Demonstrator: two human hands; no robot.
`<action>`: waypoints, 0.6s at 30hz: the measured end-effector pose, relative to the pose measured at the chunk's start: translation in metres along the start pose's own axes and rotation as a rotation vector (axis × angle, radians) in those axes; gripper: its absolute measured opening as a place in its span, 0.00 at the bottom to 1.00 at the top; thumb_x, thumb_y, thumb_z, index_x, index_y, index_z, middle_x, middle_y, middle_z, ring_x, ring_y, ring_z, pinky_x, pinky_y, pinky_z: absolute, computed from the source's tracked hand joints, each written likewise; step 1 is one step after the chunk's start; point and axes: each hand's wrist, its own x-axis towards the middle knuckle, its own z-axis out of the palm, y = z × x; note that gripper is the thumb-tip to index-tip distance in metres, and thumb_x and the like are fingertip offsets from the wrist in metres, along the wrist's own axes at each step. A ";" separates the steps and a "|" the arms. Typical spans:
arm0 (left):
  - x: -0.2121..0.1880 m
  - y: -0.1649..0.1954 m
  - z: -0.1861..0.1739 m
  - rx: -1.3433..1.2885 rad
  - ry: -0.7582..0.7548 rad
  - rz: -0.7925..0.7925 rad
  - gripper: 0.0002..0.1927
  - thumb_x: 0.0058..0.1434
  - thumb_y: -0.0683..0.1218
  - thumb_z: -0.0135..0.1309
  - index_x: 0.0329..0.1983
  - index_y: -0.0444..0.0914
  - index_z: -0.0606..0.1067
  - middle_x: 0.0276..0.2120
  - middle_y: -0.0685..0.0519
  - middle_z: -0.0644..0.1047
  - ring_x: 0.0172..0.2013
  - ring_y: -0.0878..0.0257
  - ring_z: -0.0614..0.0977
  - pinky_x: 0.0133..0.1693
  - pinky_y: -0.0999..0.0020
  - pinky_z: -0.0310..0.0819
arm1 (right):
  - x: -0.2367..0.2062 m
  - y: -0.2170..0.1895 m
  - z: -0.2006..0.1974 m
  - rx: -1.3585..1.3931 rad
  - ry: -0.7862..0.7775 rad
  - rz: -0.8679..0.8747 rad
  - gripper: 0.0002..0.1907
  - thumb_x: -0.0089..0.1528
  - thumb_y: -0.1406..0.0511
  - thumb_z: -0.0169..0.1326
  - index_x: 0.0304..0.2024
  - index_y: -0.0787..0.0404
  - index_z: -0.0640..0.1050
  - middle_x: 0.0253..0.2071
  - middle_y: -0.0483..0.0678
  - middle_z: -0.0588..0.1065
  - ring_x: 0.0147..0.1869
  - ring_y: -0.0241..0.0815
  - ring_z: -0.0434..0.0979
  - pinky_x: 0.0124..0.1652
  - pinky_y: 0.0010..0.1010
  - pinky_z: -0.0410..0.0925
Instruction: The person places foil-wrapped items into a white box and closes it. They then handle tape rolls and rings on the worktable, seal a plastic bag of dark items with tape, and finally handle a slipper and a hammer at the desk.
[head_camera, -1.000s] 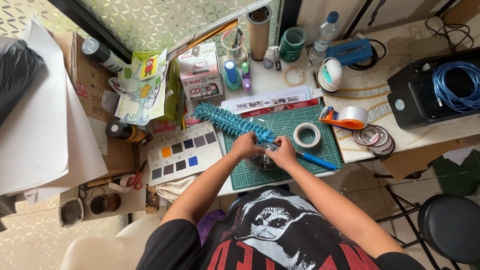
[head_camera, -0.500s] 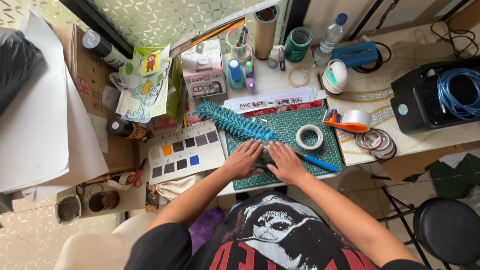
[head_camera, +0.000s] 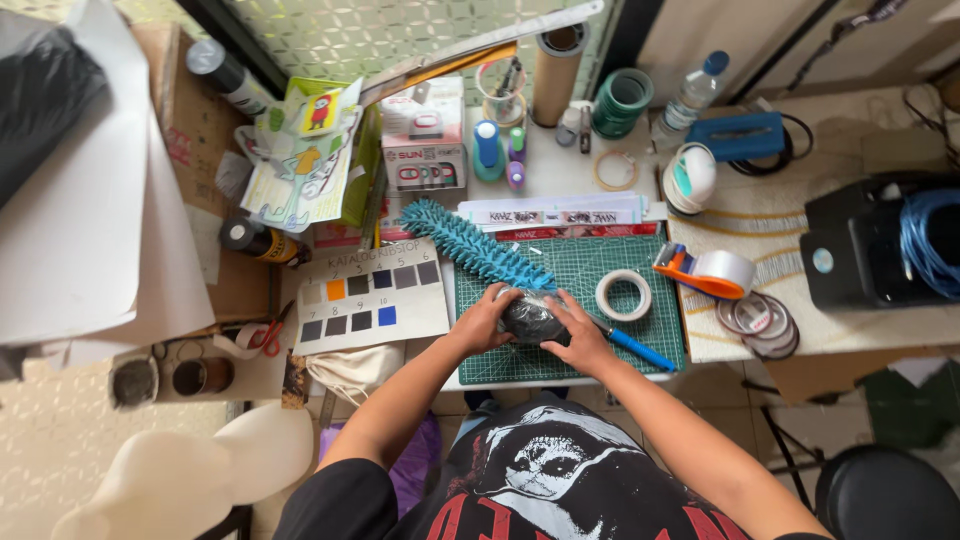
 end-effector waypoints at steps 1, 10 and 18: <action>0.000 0.001 -0.001 -0.017 0.018 0.019 0.44 0.44 0.45 0.72 0.66 0.49 0.65 0.67 0.42 0.63 0.57 0.37 0.76 0.56 0.53 0.74 | 0.001 0.001 0.000 0.024 0.056 0.025 0.52 0.48 0.60 0.72 0.72 0.53 0.62 0.75 0.60 0.56 0.76 0.60 0.58 0.67 0.44 0.59; -0.029 0.034 -0.035 -0.235 0.369 -0.025 0.48 0.41 0.47 0.77 0.65 0.42 0.65 0.60 0.43 0.73 0.55 0.48 0.80 0.55 0.58 0.76 | 0.041 -0.021 -0.047 0.497 0.033 0.160 0.52 0.47 0.60 0.73 0.70 0.58 0.62 0.60 0.49 0.73 0.62 0.45 0.76 0.58 0.38 0.70; -0.019 0.009 -0.079 -1.147 0.489 -0.153 0.51 0.54 0.45 0.67 0.77 0.42 0.51 0.61 0.43 0.71 0.59 0.55 0.76 0.57 0.61 0.75 | 0.131 -0.069 -0.028 1.121 -0.176 0.265 0.34 0.55 0.69 0.67 0.61 0.64 0.68 0.57 0.51 0.75 0.60 0.46 0.76 0.60 0.41 0.69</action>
